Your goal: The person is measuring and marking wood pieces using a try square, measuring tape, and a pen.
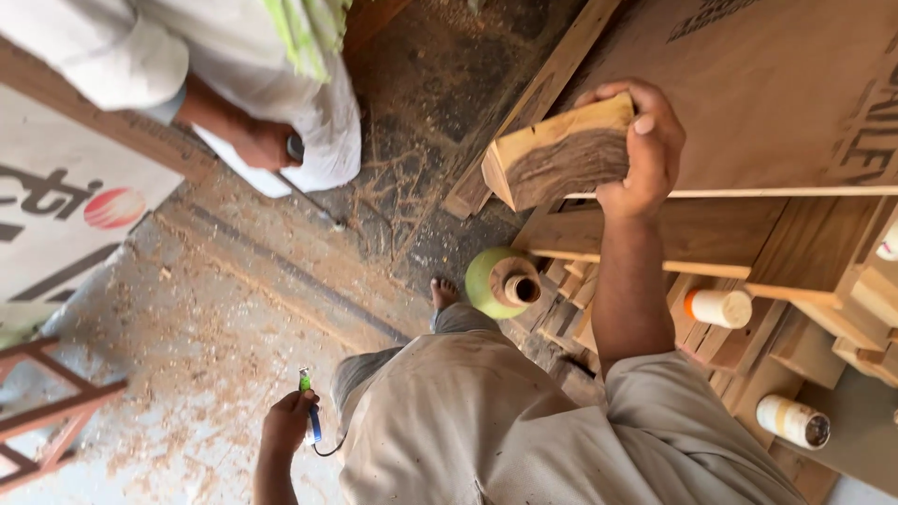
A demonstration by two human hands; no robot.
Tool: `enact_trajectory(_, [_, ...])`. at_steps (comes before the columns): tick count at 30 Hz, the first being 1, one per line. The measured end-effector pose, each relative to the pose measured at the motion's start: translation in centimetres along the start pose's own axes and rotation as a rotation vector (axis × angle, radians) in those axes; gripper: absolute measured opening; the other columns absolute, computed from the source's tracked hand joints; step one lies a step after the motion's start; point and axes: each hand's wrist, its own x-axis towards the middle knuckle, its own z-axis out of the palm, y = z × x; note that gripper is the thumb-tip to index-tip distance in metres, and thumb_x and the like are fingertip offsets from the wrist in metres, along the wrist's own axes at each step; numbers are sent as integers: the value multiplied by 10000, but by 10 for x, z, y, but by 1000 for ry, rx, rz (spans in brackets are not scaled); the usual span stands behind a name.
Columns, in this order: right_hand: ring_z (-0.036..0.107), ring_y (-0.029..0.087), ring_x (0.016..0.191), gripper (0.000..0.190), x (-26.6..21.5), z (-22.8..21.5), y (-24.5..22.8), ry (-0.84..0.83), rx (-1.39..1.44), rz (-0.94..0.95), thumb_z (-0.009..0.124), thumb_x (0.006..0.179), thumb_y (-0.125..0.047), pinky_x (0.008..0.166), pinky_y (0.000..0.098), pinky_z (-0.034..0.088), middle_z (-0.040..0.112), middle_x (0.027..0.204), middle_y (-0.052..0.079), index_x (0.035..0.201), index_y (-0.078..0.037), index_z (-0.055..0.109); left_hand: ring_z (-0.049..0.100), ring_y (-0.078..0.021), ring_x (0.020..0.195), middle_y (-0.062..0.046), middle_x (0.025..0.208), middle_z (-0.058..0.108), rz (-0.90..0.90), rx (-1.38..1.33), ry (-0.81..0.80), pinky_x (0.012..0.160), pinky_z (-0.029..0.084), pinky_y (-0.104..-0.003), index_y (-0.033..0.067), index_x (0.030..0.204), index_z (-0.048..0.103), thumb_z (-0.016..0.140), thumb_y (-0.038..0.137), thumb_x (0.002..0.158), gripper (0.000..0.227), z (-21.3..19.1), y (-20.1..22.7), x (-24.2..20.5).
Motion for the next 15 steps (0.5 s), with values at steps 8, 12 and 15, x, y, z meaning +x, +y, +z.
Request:
enact_trajectory(8, [709,316,1053,397,-79,67,-62,153,62,3,458,1082,-287,920,419,633,668,1197,187,1290,18,604,714,-199,800,-90,868,798,-38,56,-33,747,528,-358,68,1040,810,607,396,999,388,-55,-116,-16])
enact_trajectory(12, [695,338,1124,527,-145,51,-92,320,-181,-92,445,1089,-366,935,441,643,651,1279,236,1392,48,568,696,-223,782,-111,856,785,7,91,-134,718,518,-373,73,1023,803,616,413,994,388,-96,-188,2])
enact_trajectory(15, [744,361,1001,503,-163,84,-126,177,-493,-367,420,1114,-426,772,465,677,663,1220,260,1305,28,524,705,-181,766,-65,845,786,102,218,-116,715,514,-338,93,1016,807,603,428,990,393,-134,-228,14])
